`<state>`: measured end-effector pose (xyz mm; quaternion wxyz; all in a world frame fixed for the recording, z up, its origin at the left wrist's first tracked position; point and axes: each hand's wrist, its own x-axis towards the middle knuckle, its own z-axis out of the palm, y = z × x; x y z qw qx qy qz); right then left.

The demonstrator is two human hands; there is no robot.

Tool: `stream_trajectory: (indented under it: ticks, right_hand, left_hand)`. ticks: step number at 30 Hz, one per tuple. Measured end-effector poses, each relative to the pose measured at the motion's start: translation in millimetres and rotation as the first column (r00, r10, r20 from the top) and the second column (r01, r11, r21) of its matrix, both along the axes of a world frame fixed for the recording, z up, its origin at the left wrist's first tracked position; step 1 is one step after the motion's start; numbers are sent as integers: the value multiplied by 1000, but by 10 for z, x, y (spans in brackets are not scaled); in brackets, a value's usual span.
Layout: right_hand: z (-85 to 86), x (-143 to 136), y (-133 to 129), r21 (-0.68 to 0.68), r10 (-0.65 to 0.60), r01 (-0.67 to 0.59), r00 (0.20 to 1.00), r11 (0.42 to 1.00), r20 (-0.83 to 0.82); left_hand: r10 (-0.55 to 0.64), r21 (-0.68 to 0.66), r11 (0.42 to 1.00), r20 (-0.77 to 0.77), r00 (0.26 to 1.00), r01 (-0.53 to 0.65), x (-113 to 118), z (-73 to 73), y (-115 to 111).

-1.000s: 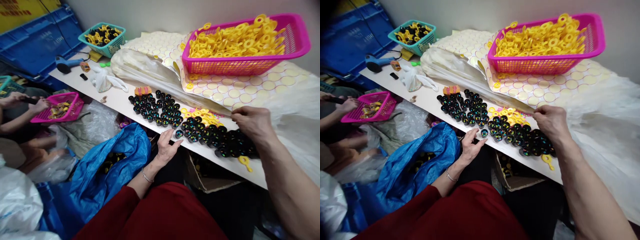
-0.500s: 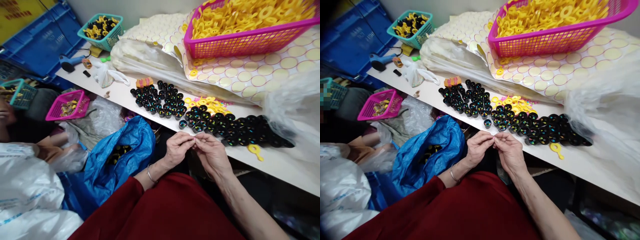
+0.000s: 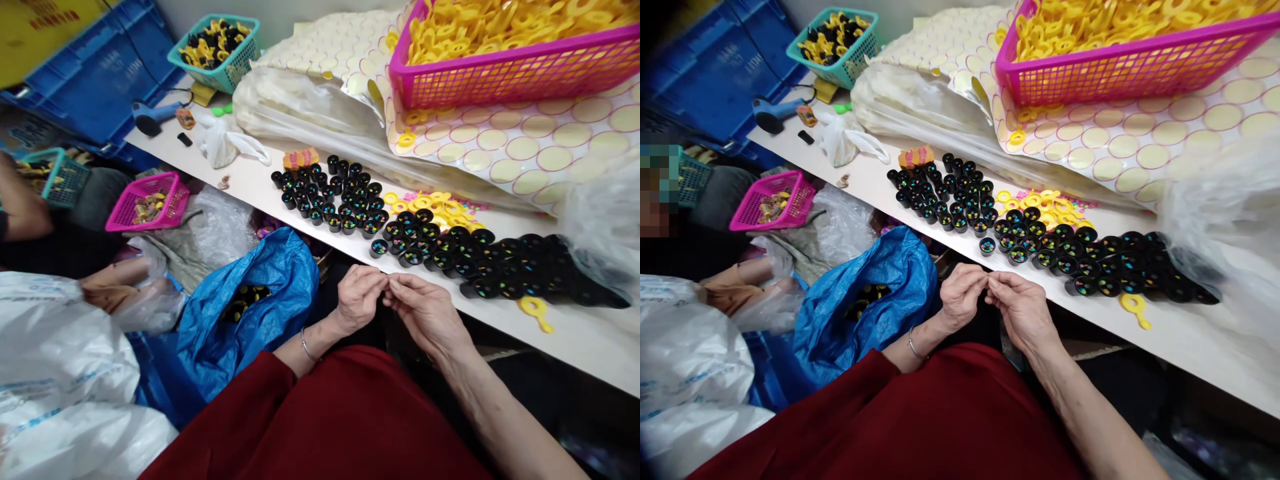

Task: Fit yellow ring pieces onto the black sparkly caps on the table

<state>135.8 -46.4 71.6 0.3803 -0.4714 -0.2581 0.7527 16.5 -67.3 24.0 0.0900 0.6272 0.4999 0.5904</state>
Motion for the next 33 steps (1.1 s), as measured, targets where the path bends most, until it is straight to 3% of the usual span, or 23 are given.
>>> stream_trajectory:
  ticks: [6,9,10,11,13,15,16,19,22,26,33]
  right_hand:
    - [-58,-56,49,-15,39,-39,999,999,-3]
    - [-90,-73,100,243,-2,-59,970,968,243]
    - [-91,-71,137,389,-52,-109,923,915,380]
    - [-87,-65,186,529,-124,-202,848,824,516]
    - [-64,-43,316,670,-297,-470,643,575,706]
    - [-30,-19,461,593,-430,-720,436,360,791]
    - [-11,-11,530,507,-474,-814,340,285,812]
    - [47,-7,685,236,-546,-959,116,156,830]
    - [94,-25,768,94,-561,-991,27,91,827]
    - [143,-66,821,21,-541,-999,4,26,841]
    - [224,-194,877,-73,-514,-997,-45,-35,856]
  left_hand:
    - [-75,-14,997,68,995,76,-19,-92,44]
    - [-55,-33,998,89,995,58,-68,-121,94]
    - [-4,-42,999,82,997,8,-90,-134,129]
    - [60,-50,997,63,996,-57,-113,-150,174]
    - [164,-66,984,-9,986,-164,-148,-189,283]
    - [188,-75,978,-93,978,-196,-157,-233,391]
    - [182,-89,977,-127,975,-193,-151,-252,434]
    - [180,-180,960,-194,964,-215,-100,-290,498]
    - [203,-264,927,-241,949,-265,-44,-304,490]
    - [207,-295,914,-251,946,-278,-23,-305,467]
    - [189,-255,931,-277,942,-262,-55,-283,492]
